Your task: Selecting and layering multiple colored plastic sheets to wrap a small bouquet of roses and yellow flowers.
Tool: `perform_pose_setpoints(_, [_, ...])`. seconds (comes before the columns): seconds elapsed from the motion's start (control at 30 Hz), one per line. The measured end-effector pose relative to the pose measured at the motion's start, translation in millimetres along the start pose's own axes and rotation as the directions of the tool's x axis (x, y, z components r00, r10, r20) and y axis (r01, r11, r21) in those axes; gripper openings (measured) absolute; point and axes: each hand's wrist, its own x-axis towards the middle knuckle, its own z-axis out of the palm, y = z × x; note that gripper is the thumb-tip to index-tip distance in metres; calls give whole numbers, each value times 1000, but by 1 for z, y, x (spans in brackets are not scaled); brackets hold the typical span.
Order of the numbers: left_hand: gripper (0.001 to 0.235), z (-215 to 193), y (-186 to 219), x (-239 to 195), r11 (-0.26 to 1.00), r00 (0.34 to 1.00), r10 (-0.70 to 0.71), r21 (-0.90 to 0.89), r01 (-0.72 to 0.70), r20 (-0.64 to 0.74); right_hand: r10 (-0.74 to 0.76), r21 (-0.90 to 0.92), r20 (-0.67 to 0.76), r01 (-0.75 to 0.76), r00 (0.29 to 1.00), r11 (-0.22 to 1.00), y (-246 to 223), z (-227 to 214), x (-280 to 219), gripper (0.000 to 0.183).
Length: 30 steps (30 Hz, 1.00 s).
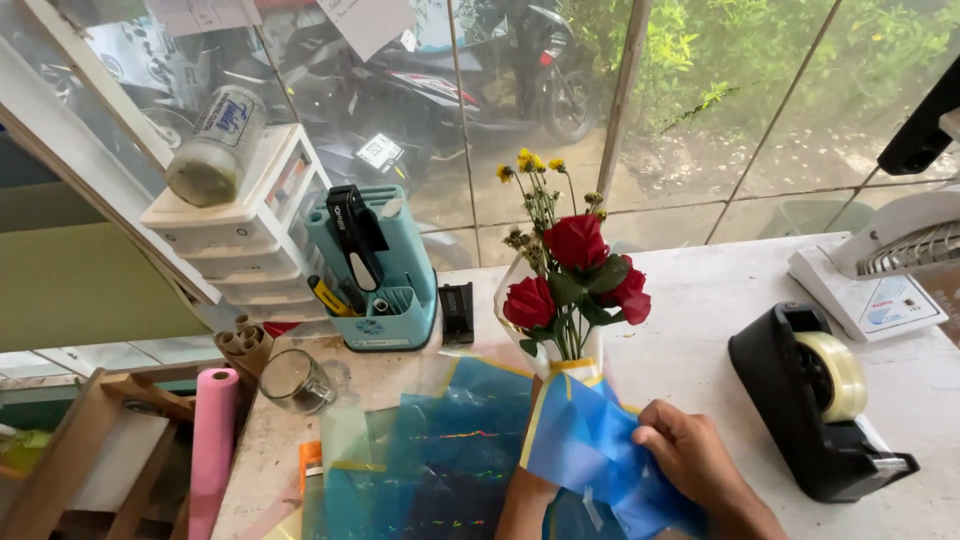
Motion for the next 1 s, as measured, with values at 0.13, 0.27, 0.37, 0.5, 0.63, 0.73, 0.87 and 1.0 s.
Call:
perform_pose_setpoints(0.13, [66, -2, 24, 6, 1000, 1000, 24, 6, -24, 3, -48, 176, 0, 47, 999, 983, -1, -7, 2, 26])
perform_pose_setpoints(0.27, [67, -1, 33, 19, 1000, 1000, 20, 12, -20, 6, -8, 515, 256, -130, 967, 847, -5, -6, 2, 17])
perform_pose_setpoints(0.37, [67, -2, 21, 18, 1000, 1000, -11, 0, 11, -11, -22, 546, 255, -125, 967, 828, -12, -5, -7, 21])
perform_pose_setpoints(0.5, [67, -10, 9, 40, 1000, 1000, -16, 14, 16, -16, 34, 443, 179, -111, 983, 889, -27, -13, -5, 33])
perform_pose_setpoints(0.63, [36, -22, -19, 40, 981, 995, -71, 176, 83, -77, 61, 462, 108, -105, 992, 881, -58, -17, -9, 17])
perform_pose_setpoints(0.73, [41, -22, -14, 40, 987, 988, 17, 161, 8, -155, 46, 359, 56, -63, 997, 931, -55, -16, -7, 25])
perform_pose_setpoints(0.87, [59, -25, 0, 34, 995, 978, 94, -10, -97, -188, 88, 182, -74, -74, 993, 981, -60, -14, -7, 24])
perform_pose_setpoints(1.0, [69, -29, 7, 38, 983, 999, 26, -181, -34, -47, 217, 297, -27, -199, 976, 934, -95, -22, -6, 38])
